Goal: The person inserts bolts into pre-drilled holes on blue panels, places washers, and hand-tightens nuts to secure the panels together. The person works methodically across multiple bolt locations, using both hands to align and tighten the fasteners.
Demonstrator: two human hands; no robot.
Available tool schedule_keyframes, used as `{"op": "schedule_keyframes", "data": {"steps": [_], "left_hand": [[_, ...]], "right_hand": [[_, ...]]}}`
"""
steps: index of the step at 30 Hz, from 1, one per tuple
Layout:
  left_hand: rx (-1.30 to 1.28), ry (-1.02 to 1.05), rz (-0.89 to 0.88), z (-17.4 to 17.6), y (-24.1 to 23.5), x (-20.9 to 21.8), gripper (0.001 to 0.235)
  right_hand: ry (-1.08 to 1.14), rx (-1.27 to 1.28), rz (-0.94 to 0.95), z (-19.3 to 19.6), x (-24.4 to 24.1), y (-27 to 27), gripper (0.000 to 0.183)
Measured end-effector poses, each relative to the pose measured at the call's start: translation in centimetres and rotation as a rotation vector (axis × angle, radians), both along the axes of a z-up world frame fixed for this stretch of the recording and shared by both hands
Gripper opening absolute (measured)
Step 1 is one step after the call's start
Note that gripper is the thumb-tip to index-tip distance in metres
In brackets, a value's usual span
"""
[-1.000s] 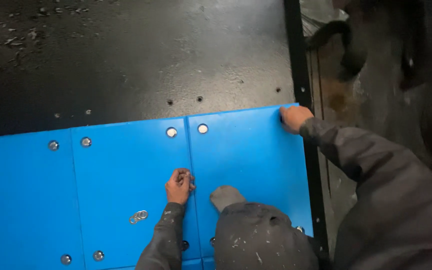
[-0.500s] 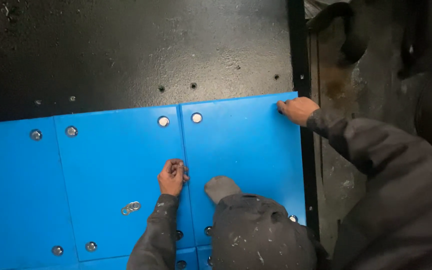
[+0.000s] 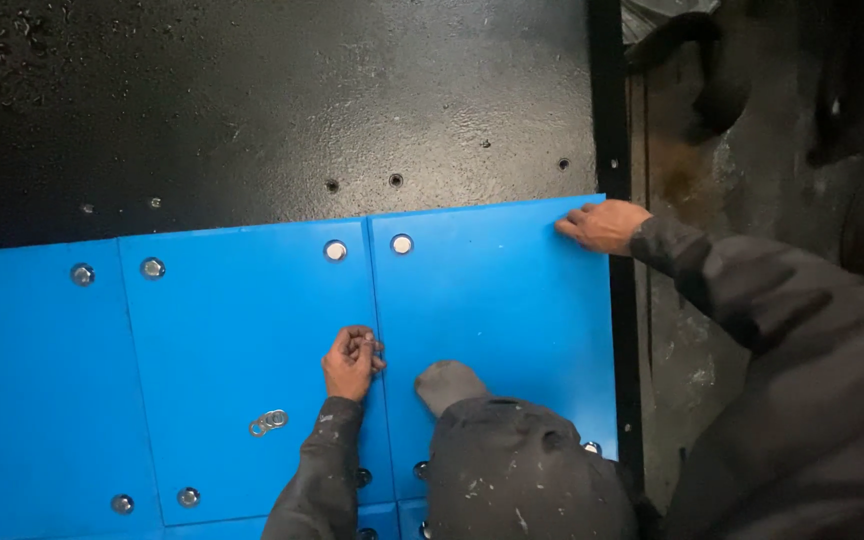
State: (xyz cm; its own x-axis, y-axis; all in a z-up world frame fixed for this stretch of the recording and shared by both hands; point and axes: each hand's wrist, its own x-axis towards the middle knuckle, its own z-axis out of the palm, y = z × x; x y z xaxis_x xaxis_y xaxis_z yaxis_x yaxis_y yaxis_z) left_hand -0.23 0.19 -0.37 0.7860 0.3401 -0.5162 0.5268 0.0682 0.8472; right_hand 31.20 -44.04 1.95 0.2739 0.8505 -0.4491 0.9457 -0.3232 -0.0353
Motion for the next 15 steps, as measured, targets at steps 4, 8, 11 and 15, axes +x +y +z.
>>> {"op": "schedule_keyframes", "data": {"steps": [4,8,11,15], "left_hand": [[0.042,0.006,-0.016,0.3,-0.1,0.2,0.010],[0.012,0.025,-0.014,0.9,-0.2,0.4,0.010],[0.026,0.026,-0.013,0.9,-0.2,0.5,0.010],[0.013,0.030,-0.014,0.3,0.0,0.1,0.010]], "right_hand": [[0.051,-0.156,-0.138,1.8,0.2,0.5,0.045],[0.100,-0.181,-0.306,1.7,-0.3,0.5,0.033],[0.091,-0.240,-0.285,1.3,-0.5,0.6,0.035],[0.040,-0.256,-0.266,1.1,-0.8,0.3,0.034]]}}
